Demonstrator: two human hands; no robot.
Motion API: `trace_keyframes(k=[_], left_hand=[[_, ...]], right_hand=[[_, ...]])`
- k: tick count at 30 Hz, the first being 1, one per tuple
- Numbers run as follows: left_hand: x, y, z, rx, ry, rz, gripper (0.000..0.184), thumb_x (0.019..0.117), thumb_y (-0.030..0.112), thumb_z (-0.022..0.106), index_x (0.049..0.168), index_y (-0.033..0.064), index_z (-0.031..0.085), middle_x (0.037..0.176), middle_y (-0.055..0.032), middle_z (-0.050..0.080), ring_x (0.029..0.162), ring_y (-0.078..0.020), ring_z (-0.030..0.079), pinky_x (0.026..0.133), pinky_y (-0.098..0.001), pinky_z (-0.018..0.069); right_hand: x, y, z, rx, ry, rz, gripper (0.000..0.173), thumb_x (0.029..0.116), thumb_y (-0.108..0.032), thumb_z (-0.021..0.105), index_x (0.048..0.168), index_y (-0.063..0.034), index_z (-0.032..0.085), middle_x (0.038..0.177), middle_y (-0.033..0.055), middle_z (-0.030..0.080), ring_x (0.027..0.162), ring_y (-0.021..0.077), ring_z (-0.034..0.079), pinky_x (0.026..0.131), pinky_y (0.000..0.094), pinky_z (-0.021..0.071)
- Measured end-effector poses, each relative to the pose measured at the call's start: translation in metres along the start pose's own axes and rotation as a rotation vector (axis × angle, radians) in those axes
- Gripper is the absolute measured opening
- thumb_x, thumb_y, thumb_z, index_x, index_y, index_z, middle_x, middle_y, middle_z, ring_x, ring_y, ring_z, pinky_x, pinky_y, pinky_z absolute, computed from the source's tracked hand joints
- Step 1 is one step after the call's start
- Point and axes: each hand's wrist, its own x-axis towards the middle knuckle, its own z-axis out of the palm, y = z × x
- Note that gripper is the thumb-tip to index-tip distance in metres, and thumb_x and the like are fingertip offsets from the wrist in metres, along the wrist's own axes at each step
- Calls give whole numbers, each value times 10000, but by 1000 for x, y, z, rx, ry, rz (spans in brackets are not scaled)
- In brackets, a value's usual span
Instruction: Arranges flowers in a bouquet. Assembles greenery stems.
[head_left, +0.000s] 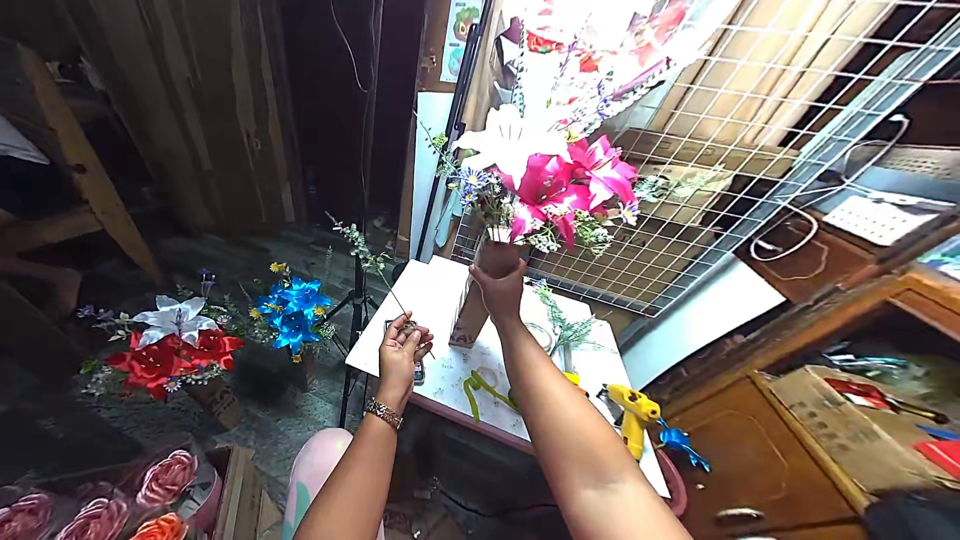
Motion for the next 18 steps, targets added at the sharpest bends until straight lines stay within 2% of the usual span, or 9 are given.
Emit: trace_keyframes(k=[3, 7, 10, 11, 14, 16, 18], left_hand=[[1, 1, 1, -21, -5, -17, 488, 980, -147, 487, 1450, -41, 407, 980, -129, 668, 852, -189, 709, 787, -326, 611], [18, 11, 13, 22, 6, 31, 306, 1020, -80, 488, 1323, -50, 518, 1025, -124, 665, 849, -181, 704, 784, -330, 609], [39, 34, 32, 156, -123, 131, 356, 1060, 38, 491, 1415, 53, 482, 1146, -91, 639, 935, -150, 682, 835, -338, 585], [48, 45, 44, 164, -151, 160, 377, 1061, 58, 502, 1436, 69, 471, 1144, -83, 631, 935, -142, 674, 842, -335, 579], [91, 71, 93, -15, -182, 267, 357, 1019, -19, 533, 1374, -20, 496, 977, -70, 662, 826, -130, 695, 788, -309, 605], [109, 82, 117, -67, -216, 265, 345, 1021, -26, 524, 1366, -36, 506, 972, -79, 667, 810, -127, 686, 774, -305, 601], [120, 85, 134, -46, -233, 226, 347, 1027, -27, 504, 1373, -56, 489, 1026, -108, 649, 815, -122, 666, 767, -294, 586]], right_hand=[[-9, 2, -7, -14, -26, -15, 985, 825, -216, 864, 1540, 36, 235, 1386, 307, 539, 1279, 407, 562, 1069, 550, 452], [-15, 7, -11, 30, -7, -80, 981, 800, -180, 880, 1524, 53, 259, 1378, 295, 547, 1275, 362, 577, 1082, 508, 464], [-19, 4, -13, 17, -33, -64, 990, 798, -180, 881, 1531, 45, 254, 1371, 290, 558, 1269, 357, 584, 1077, 505, 470], [-20, 3, -14, 17, -42, -57, 994, 801, -177, 879, 1539, 39, 249, 1386, 288, 550, 1283, 355, 575, 1087, 503, 465], [-21, 1, -13, 22, -50, -45, 1010, 804, -163, 878, 1555, 22, 229, 1410, 285, 531, 1299, 361, 558, 1093, 508, 454], [-20, 1, -12, 22, -36, -47, 1005, 795, -146, 883, 1543, 45, 238, 1399, 289, 536, 1293, 346, 567, 1099, 487, 456], [-20, -1, -12, 15, -21, -37, 1004, 783, -125, 887, 1532, 58, 243, 1378, 298, 547, 1272, 345, 582, 1087, 481, 465]])
